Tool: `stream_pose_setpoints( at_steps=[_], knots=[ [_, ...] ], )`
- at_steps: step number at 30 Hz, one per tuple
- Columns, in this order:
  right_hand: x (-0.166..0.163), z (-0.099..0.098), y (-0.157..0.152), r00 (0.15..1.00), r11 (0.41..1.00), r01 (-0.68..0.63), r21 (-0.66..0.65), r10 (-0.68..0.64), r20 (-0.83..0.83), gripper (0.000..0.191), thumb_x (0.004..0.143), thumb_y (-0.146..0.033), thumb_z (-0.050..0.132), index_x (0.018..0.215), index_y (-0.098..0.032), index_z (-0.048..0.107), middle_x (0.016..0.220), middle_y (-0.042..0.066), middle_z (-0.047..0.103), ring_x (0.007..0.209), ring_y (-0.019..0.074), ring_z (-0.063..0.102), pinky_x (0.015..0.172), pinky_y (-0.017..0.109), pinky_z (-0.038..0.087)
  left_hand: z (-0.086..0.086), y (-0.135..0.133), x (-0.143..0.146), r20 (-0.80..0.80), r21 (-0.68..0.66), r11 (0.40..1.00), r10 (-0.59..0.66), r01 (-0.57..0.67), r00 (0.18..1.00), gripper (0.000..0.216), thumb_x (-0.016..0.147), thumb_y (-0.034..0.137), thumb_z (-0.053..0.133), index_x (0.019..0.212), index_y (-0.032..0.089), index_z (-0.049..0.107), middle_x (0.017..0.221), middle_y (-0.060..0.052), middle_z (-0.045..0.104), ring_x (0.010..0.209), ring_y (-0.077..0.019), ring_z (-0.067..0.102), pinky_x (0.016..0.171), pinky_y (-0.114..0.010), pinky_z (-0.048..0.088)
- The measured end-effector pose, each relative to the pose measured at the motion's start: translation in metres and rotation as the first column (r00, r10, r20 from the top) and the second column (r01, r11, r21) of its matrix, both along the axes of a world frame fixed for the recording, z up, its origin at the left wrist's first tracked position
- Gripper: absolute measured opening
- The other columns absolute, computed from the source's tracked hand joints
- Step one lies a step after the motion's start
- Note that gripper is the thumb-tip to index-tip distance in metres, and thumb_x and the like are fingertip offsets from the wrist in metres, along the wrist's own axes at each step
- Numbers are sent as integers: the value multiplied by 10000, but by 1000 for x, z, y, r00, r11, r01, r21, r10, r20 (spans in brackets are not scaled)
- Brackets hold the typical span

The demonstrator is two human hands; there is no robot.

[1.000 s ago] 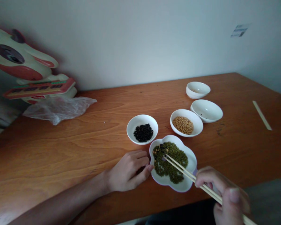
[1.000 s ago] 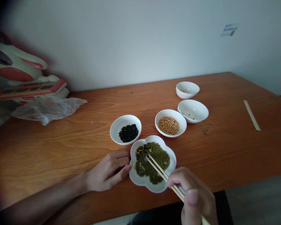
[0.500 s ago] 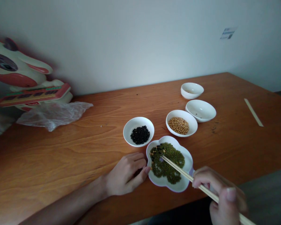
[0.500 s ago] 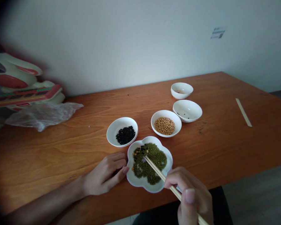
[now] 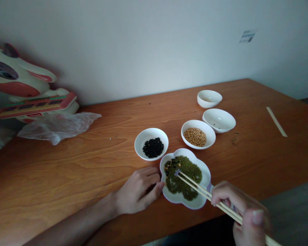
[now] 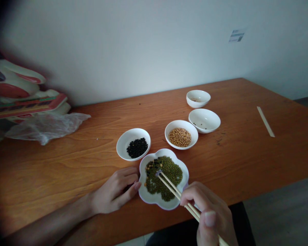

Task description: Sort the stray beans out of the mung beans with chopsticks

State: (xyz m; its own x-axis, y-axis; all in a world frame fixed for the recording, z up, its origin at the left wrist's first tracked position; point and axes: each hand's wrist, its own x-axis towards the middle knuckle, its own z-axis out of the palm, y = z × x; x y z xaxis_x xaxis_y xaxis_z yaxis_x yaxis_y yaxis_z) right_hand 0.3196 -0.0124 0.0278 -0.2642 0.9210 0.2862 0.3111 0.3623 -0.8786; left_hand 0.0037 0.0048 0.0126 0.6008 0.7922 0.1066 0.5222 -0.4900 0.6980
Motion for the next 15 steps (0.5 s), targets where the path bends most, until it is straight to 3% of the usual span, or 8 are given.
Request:
stream_pose_setpoints(
  at_steps=[15],
  knots=[
    [-1, -1, 0, 999, 997, 28, 67, -26, -36, 731, 1109, -651, 177, 801, -235, 693, 743, 50, 690, 635, 191, 650, 525, 294, 477, 2, 0, 0, -1, 14, 1000, -3, 3, 1000, 297, 1126, 259, 403, 850, 204, 497, 870, -42, 583, 792, -175, 535, 735, -314, 424]
  ],
)
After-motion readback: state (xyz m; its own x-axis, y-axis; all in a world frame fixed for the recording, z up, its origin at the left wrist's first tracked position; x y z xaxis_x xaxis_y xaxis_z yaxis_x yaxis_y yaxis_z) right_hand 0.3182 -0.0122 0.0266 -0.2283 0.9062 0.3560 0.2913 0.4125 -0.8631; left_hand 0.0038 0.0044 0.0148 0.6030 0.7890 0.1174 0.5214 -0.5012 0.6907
